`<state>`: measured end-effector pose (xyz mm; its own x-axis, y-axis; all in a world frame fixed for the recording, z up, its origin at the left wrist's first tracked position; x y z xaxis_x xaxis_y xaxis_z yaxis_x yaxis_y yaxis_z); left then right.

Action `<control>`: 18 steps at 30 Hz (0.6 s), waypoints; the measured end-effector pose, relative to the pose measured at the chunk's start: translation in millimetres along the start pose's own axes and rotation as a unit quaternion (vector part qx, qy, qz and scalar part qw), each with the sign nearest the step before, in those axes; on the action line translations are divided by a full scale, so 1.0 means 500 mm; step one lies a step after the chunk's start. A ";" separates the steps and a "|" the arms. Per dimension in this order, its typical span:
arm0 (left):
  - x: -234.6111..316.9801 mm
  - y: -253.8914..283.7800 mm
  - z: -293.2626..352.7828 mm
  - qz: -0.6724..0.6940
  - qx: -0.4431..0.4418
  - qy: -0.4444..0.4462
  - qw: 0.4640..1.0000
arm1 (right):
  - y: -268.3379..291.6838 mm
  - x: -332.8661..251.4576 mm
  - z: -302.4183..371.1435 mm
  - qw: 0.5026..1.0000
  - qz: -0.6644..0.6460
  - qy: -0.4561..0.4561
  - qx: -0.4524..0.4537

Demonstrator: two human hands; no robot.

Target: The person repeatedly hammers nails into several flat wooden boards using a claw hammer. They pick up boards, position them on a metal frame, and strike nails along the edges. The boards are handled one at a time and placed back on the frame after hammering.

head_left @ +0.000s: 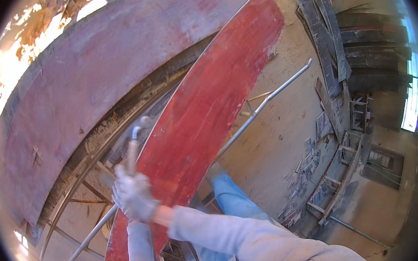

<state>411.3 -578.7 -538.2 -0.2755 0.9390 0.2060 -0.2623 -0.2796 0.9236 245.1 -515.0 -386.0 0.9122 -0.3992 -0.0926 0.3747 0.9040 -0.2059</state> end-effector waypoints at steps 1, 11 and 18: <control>0.002 0.012 -0.001 0.014 -0.022 0.002 1.000 | 0.059 -0.053 0.034 0.995 0.092 0.038 0.007; 0.033 0.088 -0.010 0.075 -0.054 0.053 0.994 | 0.396 -0.919 0.050 0.489 0.760 0.358 0.236; 0.229 0.131 -0.203 0.151 0.070 -0.010 0.986 | 0.269 -1.116 -0.062 0.331 0.875 0.338 0.107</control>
<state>268.4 -509.8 -486.9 -0.3038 0.8214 0.4827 -0.0412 -0.5175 0.8547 -218.8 -175.2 -392.0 -0.4544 0.8852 -0.0999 -0.5585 -0.1958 0.8060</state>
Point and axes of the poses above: each hand's wrist, its own z-axis away from the middle knuckle, its own y-axis out of the back of the hand, x = y × z, the point moved 4 cm from there along -z, towards the middle knuckle, and after that the axes turned 7 degrees about -y, right-handed, at the moved point
